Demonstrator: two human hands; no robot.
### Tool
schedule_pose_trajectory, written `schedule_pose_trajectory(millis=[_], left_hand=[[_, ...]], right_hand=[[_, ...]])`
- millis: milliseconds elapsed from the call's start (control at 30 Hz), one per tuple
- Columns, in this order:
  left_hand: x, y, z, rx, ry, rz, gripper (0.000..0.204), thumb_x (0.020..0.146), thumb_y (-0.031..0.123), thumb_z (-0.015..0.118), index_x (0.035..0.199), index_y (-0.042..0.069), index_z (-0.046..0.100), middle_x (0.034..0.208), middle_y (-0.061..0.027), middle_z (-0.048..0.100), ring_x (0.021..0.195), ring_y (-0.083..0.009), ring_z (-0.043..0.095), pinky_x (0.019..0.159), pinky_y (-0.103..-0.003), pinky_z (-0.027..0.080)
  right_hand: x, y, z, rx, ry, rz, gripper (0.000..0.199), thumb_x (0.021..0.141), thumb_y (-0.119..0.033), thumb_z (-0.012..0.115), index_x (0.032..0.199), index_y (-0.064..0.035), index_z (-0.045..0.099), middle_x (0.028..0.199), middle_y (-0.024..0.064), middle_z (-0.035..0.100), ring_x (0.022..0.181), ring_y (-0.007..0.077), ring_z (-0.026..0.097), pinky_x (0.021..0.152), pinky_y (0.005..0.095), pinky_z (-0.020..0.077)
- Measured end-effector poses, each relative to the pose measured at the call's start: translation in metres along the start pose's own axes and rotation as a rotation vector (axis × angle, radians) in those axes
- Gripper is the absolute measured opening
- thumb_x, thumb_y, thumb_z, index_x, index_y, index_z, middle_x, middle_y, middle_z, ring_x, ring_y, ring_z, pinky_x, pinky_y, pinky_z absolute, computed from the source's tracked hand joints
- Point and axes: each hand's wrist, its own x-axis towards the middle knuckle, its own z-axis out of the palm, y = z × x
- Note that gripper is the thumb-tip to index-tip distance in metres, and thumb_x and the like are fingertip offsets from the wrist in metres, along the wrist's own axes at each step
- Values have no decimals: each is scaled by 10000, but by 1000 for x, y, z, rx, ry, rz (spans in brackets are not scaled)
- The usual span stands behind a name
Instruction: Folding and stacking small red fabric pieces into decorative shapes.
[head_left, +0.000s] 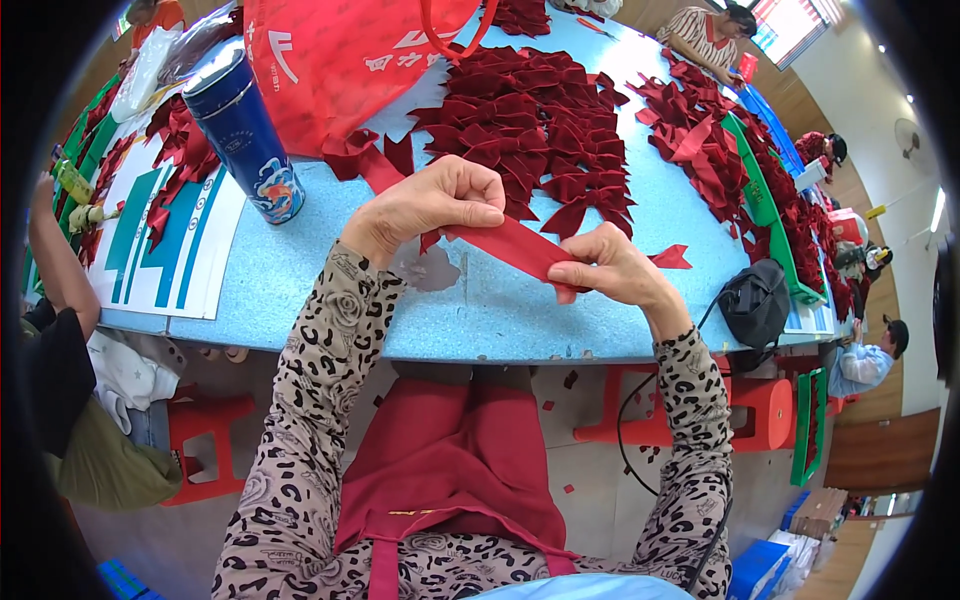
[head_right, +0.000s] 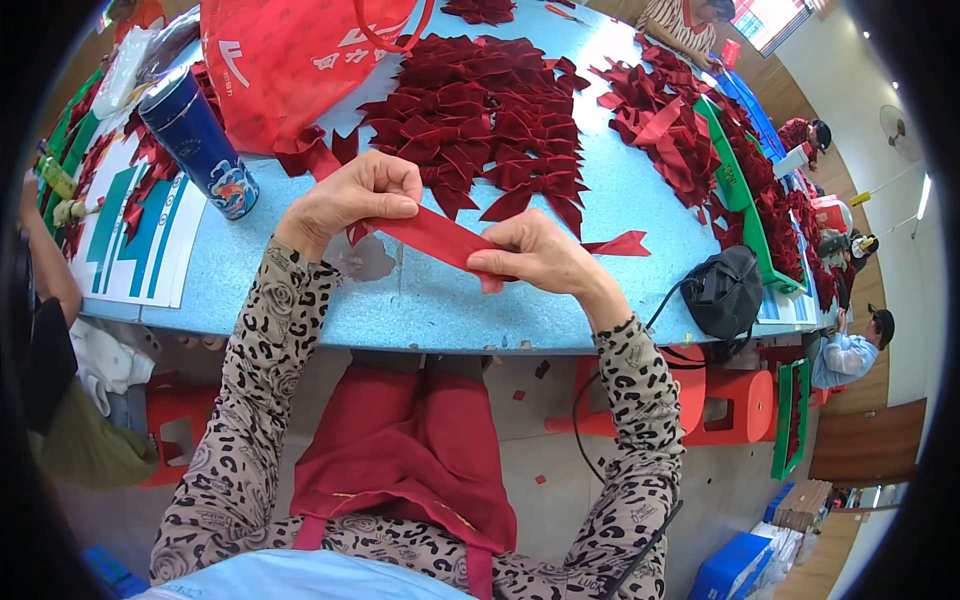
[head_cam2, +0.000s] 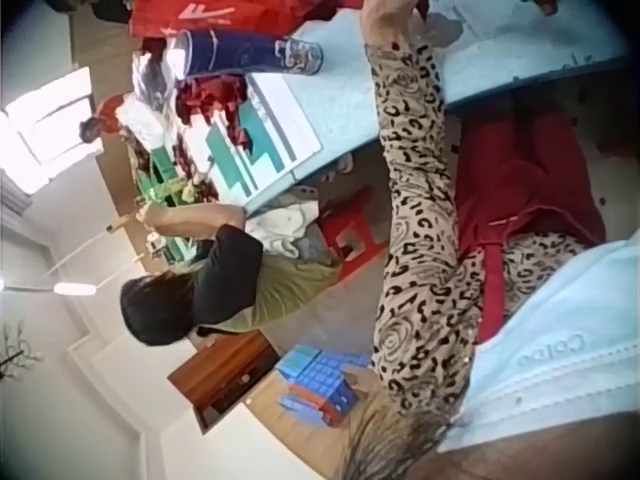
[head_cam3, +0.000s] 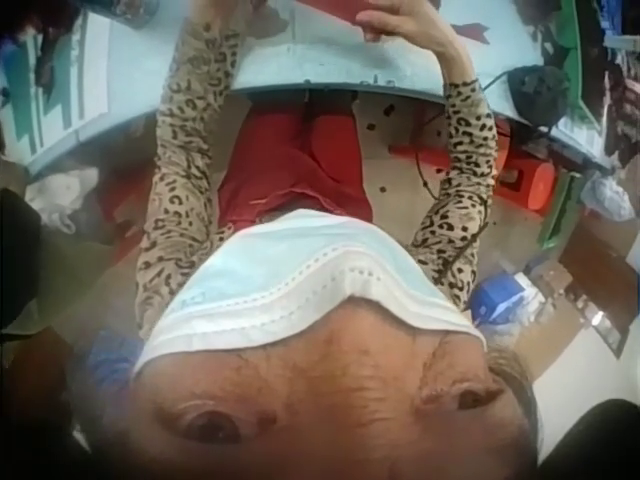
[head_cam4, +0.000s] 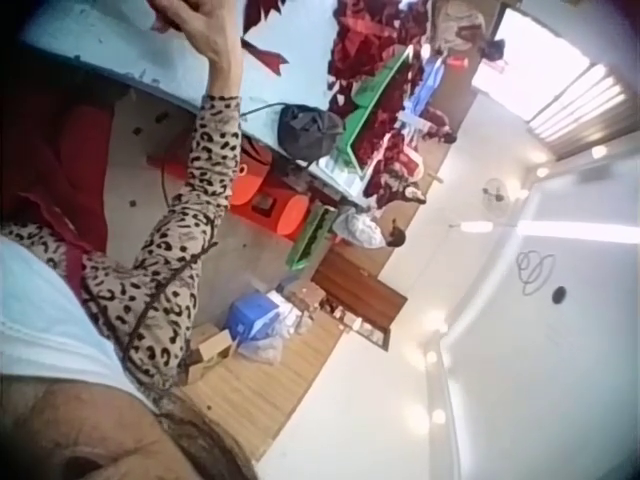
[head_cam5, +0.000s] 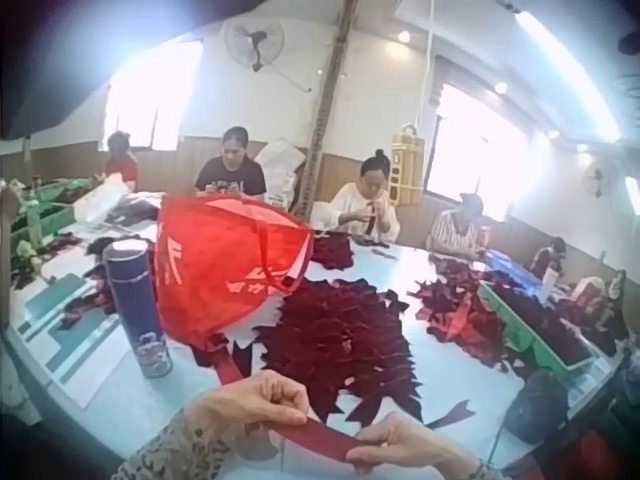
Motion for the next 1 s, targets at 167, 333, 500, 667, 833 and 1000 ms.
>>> schedule_pose_trajectory(millis=[167, 333, 500, 667, 833, 1000], left_hand=[[1, 5, -6, -15, 24, 1, 179, 831, 220, 693, 777, 79, 595, 629, 84, 525, 531, 14, 426, 459, -160, 309], [1, 9, -6, -2, 54, -24, 172, 831, 206, 695, 785, 73, 596, 634, 82, 530, 533, 13, 433, 461, -160, 316], [2, 9, -11, -21, 19, -3, 165, 832, 189, 692, 794, 58, 599, 641, 78, 537, 553, 9, 447, 480, -162, 335], [-3, 21, -6, 14, 58, -86, 137, 826, 142, 695, 819, 40, 605, 649, 71, 545, 587, 21, 467, 490, -154, 340], [-6, 13, -11, 220, 41, -42, 137, 841, 151, 675, 812, 36, 606, 637, 65, 541, 571, 13, 463, 491, -162, 350], [-9, 9, -11, -40, 76, 59, 161, 862, 182, 653, 799, 42, 605, 625, 60, 527, 529, -7, 444, 473, -172, 351]], right_hand=[[-15, -1, -24, -111, 59, 92, 239, 871, -191, 647, 758, 16, 679, 625, 19, 639, 567, 52, 560, 526, 210, 424], [-17, -2, -39, -463, 235, 146, 142, 823, -88, 617, 819, 36, 686, 631, 33, 625, 560, 67, 523, 513, 226, 393], [-12, 8, -40, -555, 457, -15, 147, 763, -25, 578, 850, 30, 683, 700, 40, 605, 590, 67, 499, 522, 229, 375], [-14, 5, -42, -443, 583, -98, 154, 770, -26, 575, 869, 30, 678, 740, 29, 579, 634, 67, 497, 544, 226, 373], [-19, 5, -36, -403, 633, -47, 135, 781, -24, 576, 862, 37, 665, 717, 22, 557, 639, 73, 478, 559, 231, 370], [-32, 14, -39, -578, 516, -83, 120, 790, -44, 601, 871, 23, 658, 697, 45, 562, 621, 88, 481, 546, 253, 376]])
